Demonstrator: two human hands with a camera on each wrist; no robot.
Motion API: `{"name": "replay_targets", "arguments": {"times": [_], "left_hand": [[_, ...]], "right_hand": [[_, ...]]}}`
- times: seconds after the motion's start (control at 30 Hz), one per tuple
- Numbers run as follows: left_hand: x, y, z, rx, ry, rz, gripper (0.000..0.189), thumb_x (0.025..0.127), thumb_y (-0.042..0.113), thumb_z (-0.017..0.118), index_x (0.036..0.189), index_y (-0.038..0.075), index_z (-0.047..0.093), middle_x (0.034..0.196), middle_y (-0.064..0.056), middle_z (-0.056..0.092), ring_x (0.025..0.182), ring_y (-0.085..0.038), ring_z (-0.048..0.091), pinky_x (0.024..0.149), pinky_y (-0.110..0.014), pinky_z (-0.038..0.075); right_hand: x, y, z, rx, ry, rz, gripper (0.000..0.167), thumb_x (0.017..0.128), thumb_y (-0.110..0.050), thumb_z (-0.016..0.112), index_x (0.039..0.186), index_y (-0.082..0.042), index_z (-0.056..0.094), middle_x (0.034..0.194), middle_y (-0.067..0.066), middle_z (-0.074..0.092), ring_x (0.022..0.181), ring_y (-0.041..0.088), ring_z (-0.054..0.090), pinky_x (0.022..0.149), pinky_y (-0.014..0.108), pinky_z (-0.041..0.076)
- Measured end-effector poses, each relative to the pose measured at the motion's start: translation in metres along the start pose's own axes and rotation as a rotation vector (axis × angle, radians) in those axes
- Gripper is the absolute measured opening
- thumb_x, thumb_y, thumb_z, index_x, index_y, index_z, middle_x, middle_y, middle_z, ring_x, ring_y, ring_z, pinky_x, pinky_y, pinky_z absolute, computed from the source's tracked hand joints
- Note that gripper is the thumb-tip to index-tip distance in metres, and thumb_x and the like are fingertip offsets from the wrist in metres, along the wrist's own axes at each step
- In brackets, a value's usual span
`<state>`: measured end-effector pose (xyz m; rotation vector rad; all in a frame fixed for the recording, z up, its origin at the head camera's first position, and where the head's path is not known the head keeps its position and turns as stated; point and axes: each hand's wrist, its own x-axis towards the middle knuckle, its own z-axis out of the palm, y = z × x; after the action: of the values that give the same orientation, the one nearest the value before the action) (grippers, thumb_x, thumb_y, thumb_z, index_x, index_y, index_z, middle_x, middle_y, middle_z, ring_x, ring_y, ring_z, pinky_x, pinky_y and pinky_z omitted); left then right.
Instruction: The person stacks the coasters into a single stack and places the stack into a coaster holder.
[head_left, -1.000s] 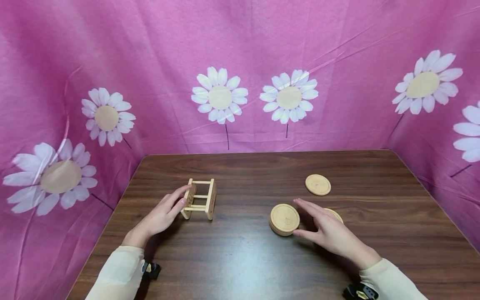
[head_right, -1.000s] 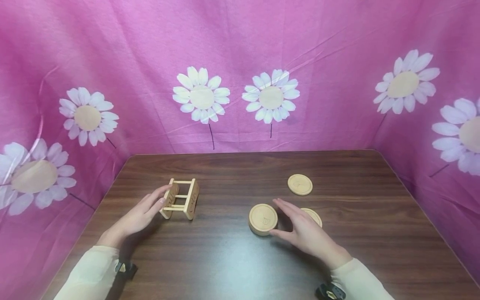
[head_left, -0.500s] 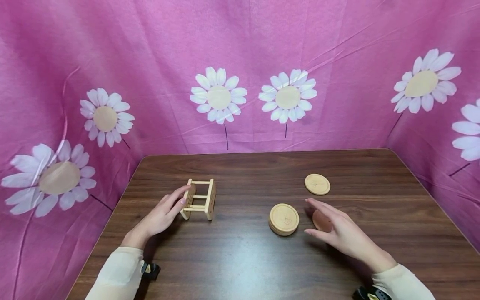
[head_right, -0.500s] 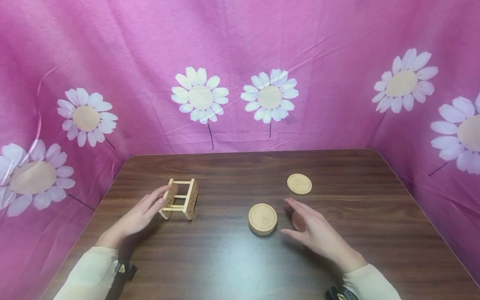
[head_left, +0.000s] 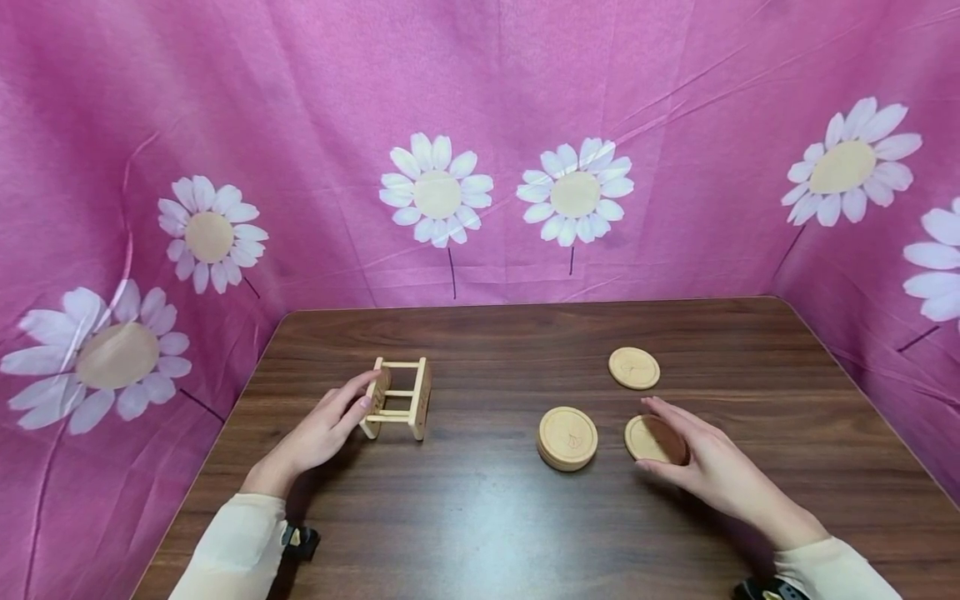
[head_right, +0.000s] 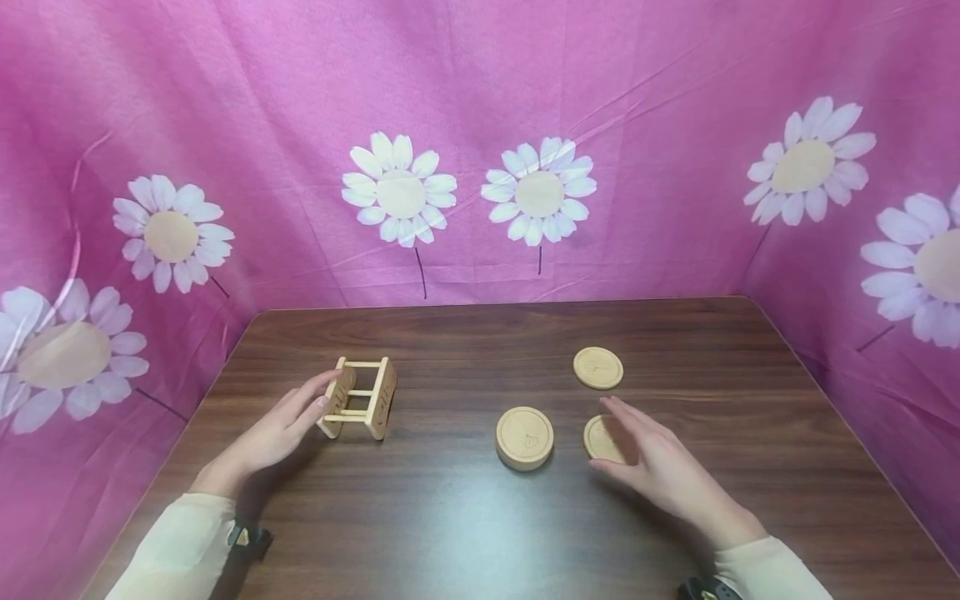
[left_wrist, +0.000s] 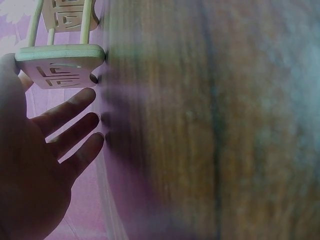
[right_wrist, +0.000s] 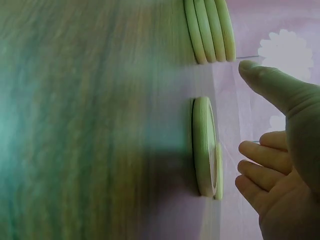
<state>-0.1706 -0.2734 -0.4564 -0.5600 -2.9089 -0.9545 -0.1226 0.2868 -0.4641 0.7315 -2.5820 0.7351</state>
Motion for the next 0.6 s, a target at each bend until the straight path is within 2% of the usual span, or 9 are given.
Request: {"name": "replay_targets", "arguments": {"times": [0.3, 0.47, 0.6], "left_hand": [[-0.003, 0.0, -0.001, -0.004, -0.01, -0.021, 0.047, 0.117, 0.025, 0.046, 0.164, 0.02, 0.044, 0.147, -0.02, 0.067, 0.135, -0.044, 0.056, 0.111, -0.07, 0.044], [-0.002, 0.0, -0.002, -0.001, -0.009, -0.021, 0.047, 0.117, 0.026, 0.046, 0.164, 0.02, 0.044, 0.147, -0.019, 0.066, 0.134, -0.043, 0.057, 0.11, -0.069, 0.045], [0.0, 0.001, -0.002, -0.002, -0.016, -0.024, 0.047, 0.117, 0.027, 0.046, 0.164, 0.02, 0.044, 0.148, -0.019, 0.066, 0.134, -0.044, 0.056, 0.11, -0.069, 0.044]], "right_hand": [[-0.006, 0.008, -0.002, -0.008, -0.041, 0.044, 0.088, 0.072, -0.023, 0.101, 0.146, 0.003, 0.061, 0.142, 0.033, 0.066, 0.125, 0.05, 0.066, 0.112, -0.005, 0.014], [-0.009, 0.014, -0.001, 0.016, -0.054, 0.056, 0.09, 0.07, -0.021, 0.101, 0.146, 0.003, 0.06, 0.143, 0.038, 0.062, 0.124, 0.057, 0.065, 0.111, -0.006, 0.011], [-0.012, 0.018, 0.0, 0.009, -0.064, 0.064, 0.091, 0.069, -0.02, 0.102, 0.145, 0.004, 0.059, 0.141, 0.04, 0.062, 0.123, 0.058, 0.065, 0.109, -0.007, 0.01]]}}
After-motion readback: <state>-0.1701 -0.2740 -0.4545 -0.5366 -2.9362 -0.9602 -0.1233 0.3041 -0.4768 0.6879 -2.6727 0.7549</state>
